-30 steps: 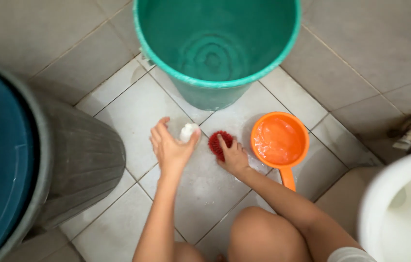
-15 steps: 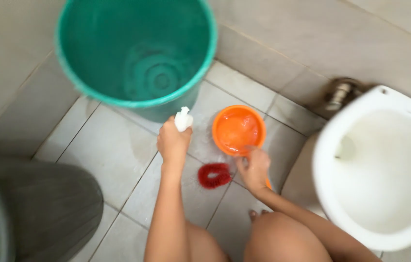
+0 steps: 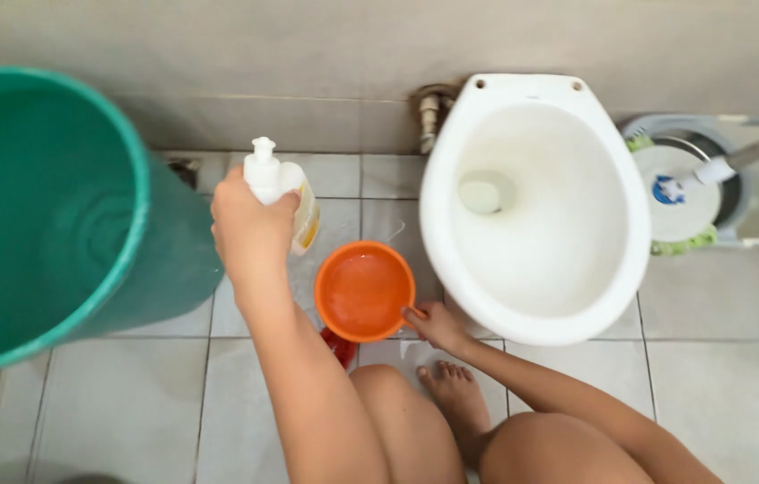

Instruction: Scrubbing the floor and corners of a bathroom using cleaning agents and brushes.

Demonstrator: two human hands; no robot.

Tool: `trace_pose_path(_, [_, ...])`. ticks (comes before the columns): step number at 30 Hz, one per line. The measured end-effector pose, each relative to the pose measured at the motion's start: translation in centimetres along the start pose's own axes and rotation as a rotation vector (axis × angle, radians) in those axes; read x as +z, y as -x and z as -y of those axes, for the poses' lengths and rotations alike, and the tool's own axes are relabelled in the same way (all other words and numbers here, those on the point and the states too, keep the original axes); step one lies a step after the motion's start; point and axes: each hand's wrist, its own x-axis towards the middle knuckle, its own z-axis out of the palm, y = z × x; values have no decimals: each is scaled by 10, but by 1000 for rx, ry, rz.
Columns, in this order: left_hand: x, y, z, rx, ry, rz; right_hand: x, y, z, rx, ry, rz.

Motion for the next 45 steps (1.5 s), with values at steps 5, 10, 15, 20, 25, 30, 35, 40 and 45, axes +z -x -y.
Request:
trace_pose_path(5, [21,6,-9,51,58,46,-39,43,-31,46,230,11])
trace_pose_path(10, [19,13,-5,44,162,43,-50,52,-75,-494,424,-184])
trace_pose_path(15, [-5,21,11,-3,143,-4,-22,67,14,-432,1039,-7])
trace_pose_path(20, [-27,34,22,-1,97,-55,79,28,55,-1190,963,119])
trace_pose_path(25, [-14,47,51,54,-77,-96,157,-19,39,-1330,1137,109])
trace_pose_path(30, [-30,59,70,51,-111,-95,183,-53,-5,-1278,1383,227])
trace_pose_path(35, [-38,58,68,44,-117,-126,161,-21,12,-1433,1455,157])
trace_pose_path(40, [-40,46,36,50,-15,-142,100,47,62,-989,866,393])
trace_pose_path(45, [-33,44,-12,124,109,-103,5,67,62,-723,498,285])
